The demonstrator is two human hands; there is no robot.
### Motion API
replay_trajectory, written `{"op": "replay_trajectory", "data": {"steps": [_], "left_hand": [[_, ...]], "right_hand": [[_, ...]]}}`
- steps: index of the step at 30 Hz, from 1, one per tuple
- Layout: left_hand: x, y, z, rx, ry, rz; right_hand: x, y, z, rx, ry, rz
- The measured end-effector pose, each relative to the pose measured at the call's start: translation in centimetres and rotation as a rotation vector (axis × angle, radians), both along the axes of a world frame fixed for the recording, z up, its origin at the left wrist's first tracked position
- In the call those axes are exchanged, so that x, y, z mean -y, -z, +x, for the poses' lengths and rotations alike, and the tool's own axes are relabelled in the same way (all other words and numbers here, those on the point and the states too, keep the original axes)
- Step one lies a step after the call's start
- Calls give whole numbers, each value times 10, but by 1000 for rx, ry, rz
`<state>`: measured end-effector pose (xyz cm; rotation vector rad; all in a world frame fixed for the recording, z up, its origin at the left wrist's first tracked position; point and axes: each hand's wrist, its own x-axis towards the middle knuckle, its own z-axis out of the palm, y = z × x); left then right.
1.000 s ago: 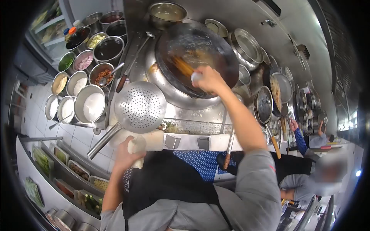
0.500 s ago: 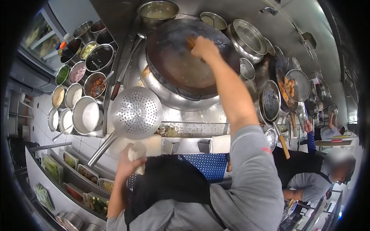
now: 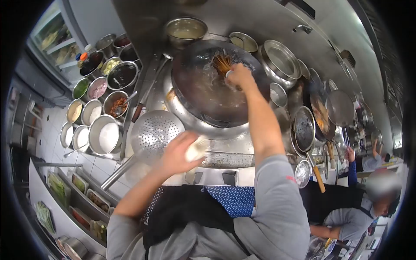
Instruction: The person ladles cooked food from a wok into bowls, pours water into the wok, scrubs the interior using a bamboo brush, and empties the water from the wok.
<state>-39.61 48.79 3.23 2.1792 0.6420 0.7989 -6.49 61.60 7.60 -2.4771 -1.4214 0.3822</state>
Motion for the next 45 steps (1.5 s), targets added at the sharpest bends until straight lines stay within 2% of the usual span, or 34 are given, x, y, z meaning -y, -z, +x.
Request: {"op": "replay_trajectory", "data": {"steps": [1, 3, 4, 6, 8, 10, 12, 14, 16, 17, 18, 20, 23, 27, 28, 30, 32, 34, 35, 36, 38, 39, 42, 44, 45], "left_hand": [[-9, -1, 24, 79, 9, 164], [-23, 6, 63, 61, 43, 204], [-25, 5, 70, -21, 34, 193], [-30, 1, 85, -176, 44, 192], [-33, 3, 89, -126, 68, 194], [-36, 0, 89, -165, 103, 132], [-38, 1, 91, -172, 125, 97], [-39, 4, 95, -212, 123, 69], [-40, 5, 99, -178, 111, 75], [-42, 6, 99, -175, 122, 77], [-41, 7, 100, -173, 131, 73], [-42, 6, 104, -152, 109, 97], [-33, 6, 107, -277, 93, 107], [-33, 0, 106, -302, 115, 89], [-35, 1, 105, -281, 123, 87], [-37, 5, 105, -243, 128, 80], [-40, 9, 107, -217, 118, 82], [-36, 11, 107, -189, 94, 89], [-35, 12, 107, -256, 92, 51], [-36, 11, 105, -187, 93, 40], [-34, 10, 95, -43, 95, 12], [-31, 17, 87, 173, 63, 127], [-2, 5, 21, 236, -22, 89], [18, 5, -38, -28, -10, -359], [27, 6, -58, 14, -81, -425]], "right_hand": [[3, 2, -22, 42, -40, -18], [20, 19, -50, 46, -98, -25], [39, 25, -57, 70, -133, -26], [93, -3, -72, 79, -232, -71], [129, -9, -49, 85, -283, -126], [153, -34, -28, 247, -295, -291], [148, -39, 7, 387, -216, -384], [112, -27, 53, 466, -99, -289], [49, -14, 79, 404, -80, -162], [14, -8, 80, 289, -51, -84], [-10, 1, 68, 172, -23, -12], [-24, 11, 28, 154, 20, 10], [13, 26, 10, 136, -84, -26], [92, -8, 10, 149, -153, -190], [98, -18, 12, 211, -123, -257], [75, 11, 60, 315, -77, -185], [32, -4, 66, 82, 81, -23], [-8, -23, 34, -190, 65, -39], [-24, -5, 20, -261, 96, 32], [-32, 12, 4, -327, 130, 103], [-1, -7, -45, -254, 57, 92], [15, -17, -58, -317, 48, -13], [66, -12, -63, -10, -170, -98], [75, -20, -50, 107, -192, -165], [70, -20, -38, 128, -174, -177]]}}
